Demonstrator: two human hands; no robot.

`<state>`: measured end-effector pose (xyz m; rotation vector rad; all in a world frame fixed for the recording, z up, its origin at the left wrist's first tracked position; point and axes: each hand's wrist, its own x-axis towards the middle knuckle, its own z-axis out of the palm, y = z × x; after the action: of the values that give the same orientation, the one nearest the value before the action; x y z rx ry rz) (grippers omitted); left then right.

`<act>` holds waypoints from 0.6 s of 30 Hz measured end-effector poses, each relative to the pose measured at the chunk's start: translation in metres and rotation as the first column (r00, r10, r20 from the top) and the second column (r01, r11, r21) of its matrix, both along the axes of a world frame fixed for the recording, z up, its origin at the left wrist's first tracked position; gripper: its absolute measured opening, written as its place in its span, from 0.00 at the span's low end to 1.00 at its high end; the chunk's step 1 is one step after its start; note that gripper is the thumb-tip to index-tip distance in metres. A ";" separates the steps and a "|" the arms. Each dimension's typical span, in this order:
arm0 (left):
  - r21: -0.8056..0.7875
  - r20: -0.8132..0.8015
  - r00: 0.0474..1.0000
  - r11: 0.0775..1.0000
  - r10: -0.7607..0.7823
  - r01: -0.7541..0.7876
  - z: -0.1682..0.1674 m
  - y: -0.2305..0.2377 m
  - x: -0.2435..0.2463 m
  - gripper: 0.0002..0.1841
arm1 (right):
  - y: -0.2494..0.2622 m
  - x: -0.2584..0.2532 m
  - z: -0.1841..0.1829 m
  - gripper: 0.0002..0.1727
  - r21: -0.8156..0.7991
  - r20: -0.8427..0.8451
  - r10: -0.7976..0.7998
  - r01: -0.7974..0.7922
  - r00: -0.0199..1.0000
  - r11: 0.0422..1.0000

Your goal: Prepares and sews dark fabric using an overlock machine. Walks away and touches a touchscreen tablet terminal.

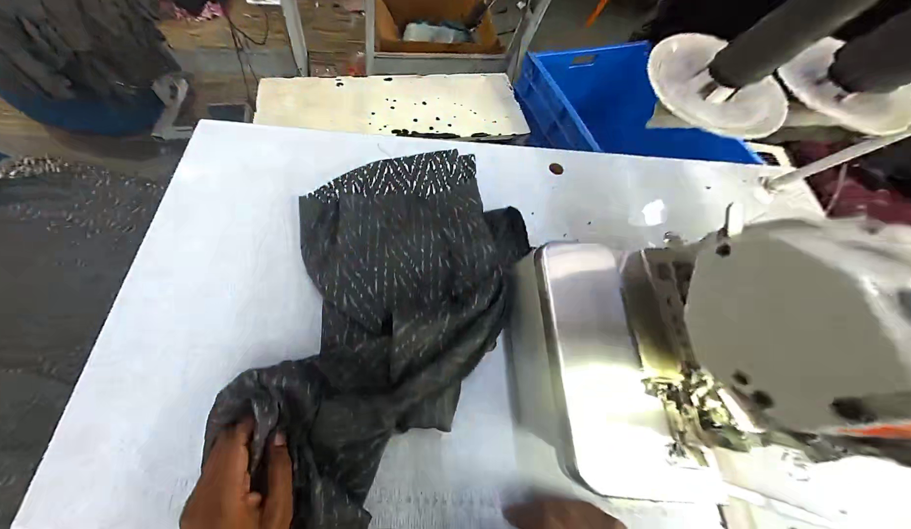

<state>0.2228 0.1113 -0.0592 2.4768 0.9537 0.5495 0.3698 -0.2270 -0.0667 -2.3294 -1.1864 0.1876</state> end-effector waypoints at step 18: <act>-0.920 0.033 0.580 0.252 0.814 -0.301 0.227 0.030 -0.195 0.13 | 0.048 0.035 0.052 0.35 -0.514 -0.354 -0.212 0.000 0.911 0.858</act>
<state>0.0275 0.1411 0.1680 0.8800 1.4536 0.6878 0.4051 -0.1794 -0.0150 -2.6041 -0.8622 0.9963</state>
